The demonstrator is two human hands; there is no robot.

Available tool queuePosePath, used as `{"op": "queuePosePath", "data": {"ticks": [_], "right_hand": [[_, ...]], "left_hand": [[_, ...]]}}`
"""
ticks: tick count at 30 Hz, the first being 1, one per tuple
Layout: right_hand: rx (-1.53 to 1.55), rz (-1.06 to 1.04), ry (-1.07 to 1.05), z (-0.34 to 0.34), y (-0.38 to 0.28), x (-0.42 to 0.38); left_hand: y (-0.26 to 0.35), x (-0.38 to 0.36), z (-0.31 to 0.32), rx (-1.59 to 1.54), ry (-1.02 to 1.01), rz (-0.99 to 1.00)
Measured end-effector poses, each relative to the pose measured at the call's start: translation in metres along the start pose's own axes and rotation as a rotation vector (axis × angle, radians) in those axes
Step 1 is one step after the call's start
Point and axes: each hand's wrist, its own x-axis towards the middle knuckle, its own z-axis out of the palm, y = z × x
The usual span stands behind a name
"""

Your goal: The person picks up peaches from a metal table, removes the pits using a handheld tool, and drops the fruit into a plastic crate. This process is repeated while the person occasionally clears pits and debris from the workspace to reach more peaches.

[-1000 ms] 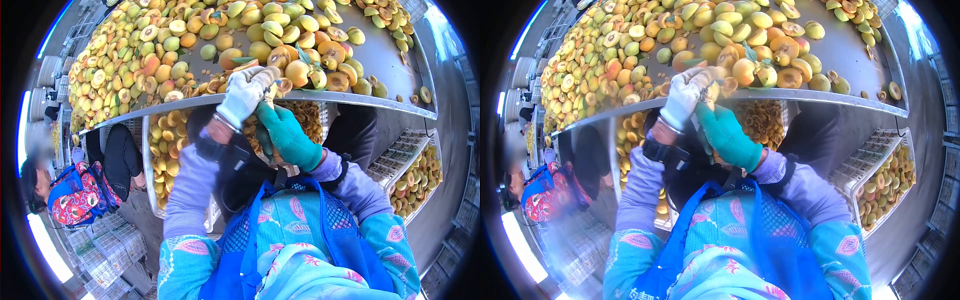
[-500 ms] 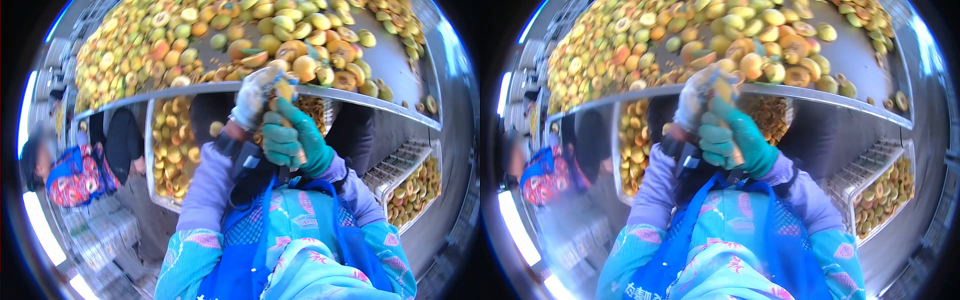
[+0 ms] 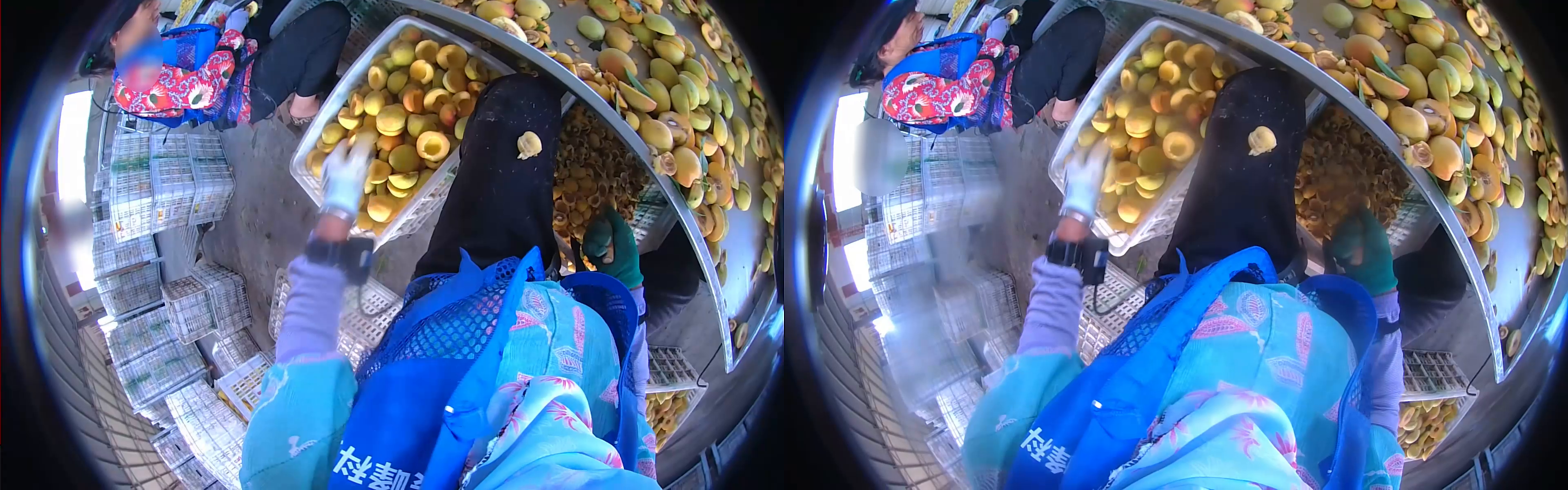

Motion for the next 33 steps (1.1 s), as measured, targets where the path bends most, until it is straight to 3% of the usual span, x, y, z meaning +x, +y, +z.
{"op": "queuePosePath", "data": {"ticks": [1,2,4,5,8,10,11,12,14,16,17,19,20,22,23,26,29,33], "right_hand": [[-0.074,-0.034,0.024,0.024,0.002,-0.003],[-0.152,-0.069,0.047,0.039,0.003,-0.001],[-0.128,-0.006,-0.040,0.026,-0.007,0.014],[-0.114,0.029,-0.081,0.033,-0.006,0.016],[-0.176,-0.091,0.097,0.057,-0.005,0.008],[-0.444,-0.303,0.342,0.068,-0.004,0.008],[-0.410,-0.463,0.335,0.051,-0.007,0.021],[0.093,-0.143,-0.102,-0.044,-0.045,0.053],[-0.164,-0.381,0.017,0.015,-0.060,0.022],[-0.430,-0.588,0.098,-0.001,-0.044,0.013],[-0.327,-0.492,0.136,0.016,-0.042,0.006],[-0.114,-0.332,0.209,0.030,-0.032,0.000],[-0.007,-0.265,0.236,0.026,-0.023,-0.001],[-0.408,-0.275,0.300,0.082,-0.008,-0.030],[-0.295,-0.241,0.343,0.101,-0.004,-0.032],[-0.619,-0.319,0.361,0.133,0.000,-0.043],[-0.582,-0.366,0.243,0.129,-0.006,-0.046],[-0.639,-0.432,0.353,0.133,-0.009,-0.045]], "left_hand": [[-0.009,-0.026,0.003,0.101,0.038,-0.525],[-0.051,-0.061,0.019,0.267,-0.073,-0.403],[-0.090,-0.115,0.049,0.344,-0.525,-0.433],[-0.081,-0.138,0.058,0.408,-0.250,-0.167],[-0.075,-0.132,0.059,0.515,-0.488,-0.393],[-0.108,-0.120,0.065,0.557,-0.724,-0.477],[-0.135,-0.104,0.069,0.518,-0.684,-0.298],[-0.153,-0.084,0.070,0.480,-0.658,-0.118],[-0.141,-0.014,0.054,0.801,-0.530,-0.099],[0.034,0.080,-0.012,0.403,-0.203,-0.164],[0.061,0.119,-0.009,0.243,0.006,-0.012],[0.140,0.187,0.002,0.147,0.213,0.268],[0.174,0.216,0.013,0.213,0.158,0.337],[0.225,0.258,0.044,0.484,-0.102,0.300],[0.238,0.273,0.056,0.562,-0.226,0.265],[0.243,0.298,0.067,0.559,-0.402,0.294],[0.216,0.292,0.043,0.019,-0.403,0.225],[0.223,0.275,0.052,0.214,-0.390,0.185]]}}
